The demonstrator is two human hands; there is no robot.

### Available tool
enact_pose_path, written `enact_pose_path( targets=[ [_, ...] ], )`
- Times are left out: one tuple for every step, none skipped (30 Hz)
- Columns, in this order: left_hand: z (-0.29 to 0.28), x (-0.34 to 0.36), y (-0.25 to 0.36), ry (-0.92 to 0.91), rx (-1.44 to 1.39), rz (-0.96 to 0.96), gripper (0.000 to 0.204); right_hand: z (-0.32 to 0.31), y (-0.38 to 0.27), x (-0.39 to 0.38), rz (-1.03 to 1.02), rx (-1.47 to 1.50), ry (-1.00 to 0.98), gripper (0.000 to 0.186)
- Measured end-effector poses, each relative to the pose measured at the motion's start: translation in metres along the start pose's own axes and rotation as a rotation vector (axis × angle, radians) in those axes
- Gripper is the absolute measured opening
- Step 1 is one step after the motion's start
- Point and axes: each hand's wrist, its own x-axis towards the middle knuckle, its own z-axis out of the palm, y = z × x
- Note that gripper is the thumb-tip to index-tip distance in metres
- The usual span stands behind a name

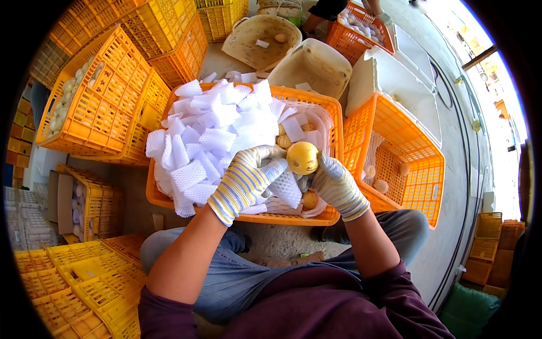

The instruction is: The person sits on the floor and wraps small yellow fruits in white foam nets, placing them into an orange crate. Another person in the background handles similar items and moves a white styrofoam box.

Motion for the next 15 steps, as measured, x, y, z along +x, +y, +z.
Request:
enact_pose_path(
  targets=[
    [0.000, 0.000, 0.000, 0.006, -0.020, 0.011, 0.030, -0.001, -0.001, -0.001, -0.010, -0.025, -0.047, 0.063],
    [0.001, -0.001, 0.000, 0.011, -0.041, 0.022, 0.030, 0.000, -0.003, -0.003, -0.051, -0.115, -0.038, 0.061],
    [0.002, -0.001, -0.001, 0.017, -0.061, 0.033, 0.030, 0.002, -0.007, -0.007, -0.093, -0.206, -0.029, 0.059],
    [0.001, 0.000, -0.001, 0.009, -0.061, 0.046, 0.029, 0.006, -0.011, -0.009, -0.135, -0.296, -0.020, 0.059],
    [0.000, 0.000, -0.001, 0.002, -0.061, 0.060, 0.028, 0.009, -0.014, -0.010, -0.169, -0.244, -0.040, 0.061],
    [-0.001, 0.000, 0.000, -0.006, -0.061, 0.074, 0.028, 0.013, -0.018, -0.011, -0.169, -0.291, -0.041, 0.065],
    [-0.001, 0.000, 0.001, -0.007, -0.061, 0.059, 0.028, 0.016, -0.023, -0.012, -0.170, -0.339, -0.042, 0.069],
    [0.000, -0.001, 0.003, -0.007, -0.061, 0.045, 0.028, 0.017, -0.026, -0.013, -0.170, -0.388, -0.042, 0.073],
    [0.000, -0.002, 0.004, -0.008, -0.060, 0.030, 0.028, 0.016, -0.028, -0.013, -0.151, -0.394, -0.053, 0.073],
    [0.001, -0.002, 0.005, -0.011, -0.061, 0.040, 0.029, 0.016, -0.030, -0.013, -0.155, -0.417, -0.052, 0.072],
    [0.001, -0.003, 0.006, -0.013, -0.062, 0.049, 0.030, 0.017, -0.030, -0.014, -0.159, -0.440, -0.051, 0.070],
    [0.002, -0.004, 0.007, -0.016, -0.063, 0.058, 0.032, 0.017, -0.031, -0.015, -0.163, -0.463, -0.050, 0.069],
    [0.002, -0.003, 0.006, -0.022, -0.067, 0.059, 0.032, 0.016, -0.030, -0.015, -0.188, -0.505, -0.057, 0.066],
    [0.002, -0.003, 0.005, -0.027, -0.072, 0.060, 0.033, 0.013, -0.028, -0.014, -0.213, -0.548, -0.063, 0.064],
    [0.002, -0.002, 0.004, -0.033, -0.076, 0.061, 0.034, 0.011, -0.027, -0.014, -0.237, -0.590, -0.070, 0.064]
  ],
)
